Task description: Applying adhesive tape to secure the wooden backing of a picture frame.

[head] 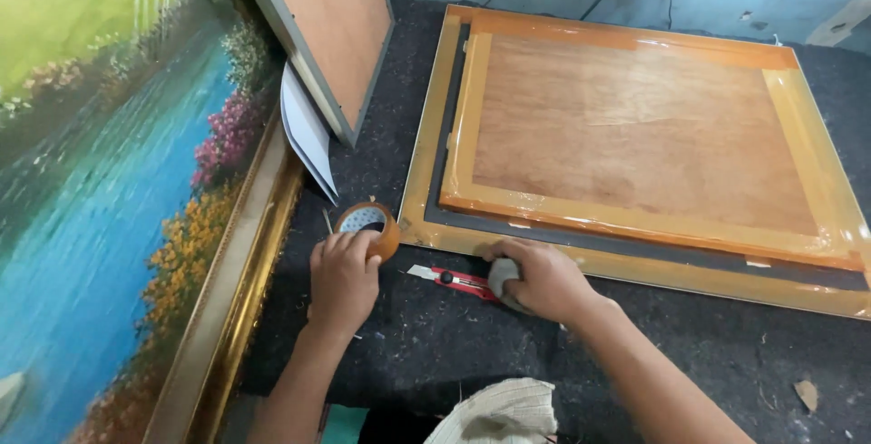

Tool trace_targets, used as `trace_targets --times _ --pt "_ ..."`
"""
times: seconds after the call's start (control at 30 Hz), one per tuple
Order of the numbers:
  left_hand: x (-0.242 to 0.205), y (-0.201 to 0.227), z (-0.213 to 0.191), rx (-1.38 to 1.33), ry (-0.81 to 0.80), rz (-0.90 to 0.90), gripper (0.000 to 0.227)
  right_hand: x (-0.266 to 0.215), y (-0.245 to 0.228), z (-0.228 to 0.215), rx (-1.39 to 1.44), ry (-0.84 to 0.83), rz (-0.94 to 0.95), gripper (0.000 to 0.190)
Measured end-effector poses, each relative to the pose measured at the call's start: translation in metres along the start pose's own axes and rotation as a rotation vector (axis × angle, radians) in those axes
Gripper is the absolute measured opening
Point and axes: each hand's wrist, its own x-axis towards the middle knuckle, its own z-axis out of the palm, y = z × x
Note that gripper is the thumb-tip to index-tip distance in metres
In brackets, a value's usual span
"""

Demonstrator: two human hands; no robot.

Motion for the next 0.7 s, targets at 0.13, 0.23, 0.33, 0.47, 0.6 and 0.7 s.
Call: trace_targets --times 0.13,0.23,0.33,0.47,0.6,0.7 --pt "-0.013 0.033 -0.01 -0.246 -0.024 0.023 0.029 -0.031 0.048 0.004 -0.034 -0.048 0.197 0.036" --pt "-0.018 0.061 -0.009 -0.532 -0.082 -0.006 0.025 -0.053 0.061 -0.004 -0.066 -0.011 0.191 0.042" --pt "-0.023 0.091 -0.004 -0.753 -0.229 -0.069 0.029 -0.073 0.06 -0.018 -0.156 -0.068 0.298 0.055" --pt "-0.027 0.126 0.008 -0.82 -0.237 0.054 0.029 -0.087 0.047 -0.036 0.111 0.225 0.231 0.043" --pt "-0.028 0.161 0.008 -0.83 -0.267 0.157 0.031 -0.093 0.032 -0.051 0.341 0.372 0.184 0.039" --pt "-0.029 0.183 0.001 -0.888 -0.253 0.247 0.022 -0.092 0.043 -0.047 0.218 0.504 -0.035 0.048"
